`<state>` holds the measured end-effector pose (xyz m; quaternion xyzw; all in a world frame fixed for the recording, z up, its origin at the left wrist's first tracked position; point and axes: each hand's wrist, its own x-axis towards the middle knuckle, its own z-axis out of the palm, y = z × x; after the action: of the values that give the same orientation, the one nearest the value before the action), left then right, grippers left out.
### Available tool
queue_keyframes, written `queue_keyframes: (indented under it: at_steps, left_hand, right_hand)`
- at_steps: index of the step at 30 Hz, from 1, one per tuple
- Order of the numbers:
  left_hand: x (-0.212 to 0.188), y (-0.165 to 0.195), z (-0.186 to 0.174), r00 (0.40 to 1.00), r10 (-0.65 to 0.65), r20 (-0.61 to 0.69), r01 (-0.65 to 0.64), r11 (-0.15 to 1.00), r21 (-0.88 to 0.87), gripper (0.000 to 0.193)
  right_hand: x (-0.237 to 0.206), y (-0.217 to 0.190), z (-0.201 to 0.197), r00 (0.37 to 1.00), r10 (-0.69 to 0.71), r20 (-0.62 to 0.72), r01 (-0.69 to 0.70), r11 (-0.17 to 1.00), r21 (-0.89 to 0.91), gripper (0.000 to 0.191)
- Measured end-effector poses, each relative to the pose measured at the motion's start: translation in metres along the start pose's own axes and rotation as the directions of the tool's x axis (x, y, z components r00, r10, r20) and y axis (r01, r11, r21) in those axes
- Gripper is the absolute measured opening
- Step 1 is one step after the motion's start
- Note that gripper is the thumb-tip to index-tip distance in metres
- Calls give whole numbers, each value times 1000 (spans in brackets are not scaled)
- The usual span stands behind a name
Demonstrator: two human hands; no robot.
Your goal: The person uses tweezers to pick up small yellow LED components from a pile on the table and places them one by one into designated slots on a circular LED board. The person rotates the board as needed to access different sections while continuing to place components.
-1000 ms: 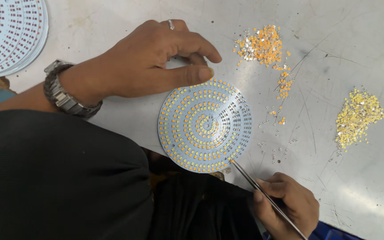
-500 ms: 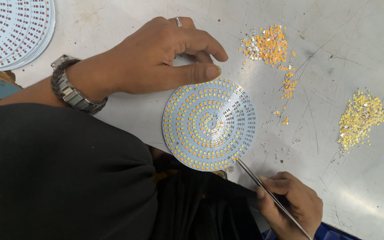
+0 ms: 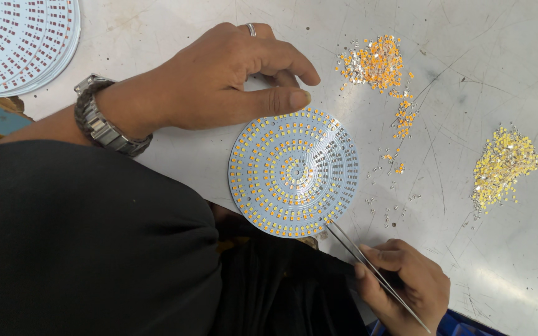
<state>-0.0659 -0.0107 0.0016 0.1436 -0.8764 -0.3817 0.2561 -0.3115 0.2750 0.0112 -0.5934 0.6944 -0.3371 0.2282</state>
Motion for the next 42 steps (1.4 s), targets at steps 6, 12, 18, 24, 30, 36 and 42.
queue_keyframes:
  at_steps: [6,12,18,24,30,36,42]
  left_hand:
    - [0,-1,-1,1000,-4,4,4,1000,24,45]
    - [0,-2,0,1000,-4,4,4,1000,23,45]
    - [0,-1,-1,1000,-1,1,1,1000,9,46]
    - [0,0,-1,1000,3,1,-3,1000,26,44]
    - [-1,-2,-1,1000,9,1,-9,1000,25,45]
    - [-2,-3,-2,1000,-31,3,31,999,30,49]
    - [2,6,-5,993,-111,27,110,993,37,46]
  right_hand:
    - [1,1,-1,999,-35,9,35,999,-1,18]
    - [3,3,-2,997,-70,13,69,997,35,17]
    - [1,2,-1,1000,-26,16,26,1000,-6,17]
    - [0,2,1,997,-74,-4,74,997,28,16]
    - [2,1,4,993,-115,0,115,993,-27,17]
    - [4,3,8,970,-240,-45,240,971,8,15]
    - [10,6,2,921,244,-305,-210,968,141,8]
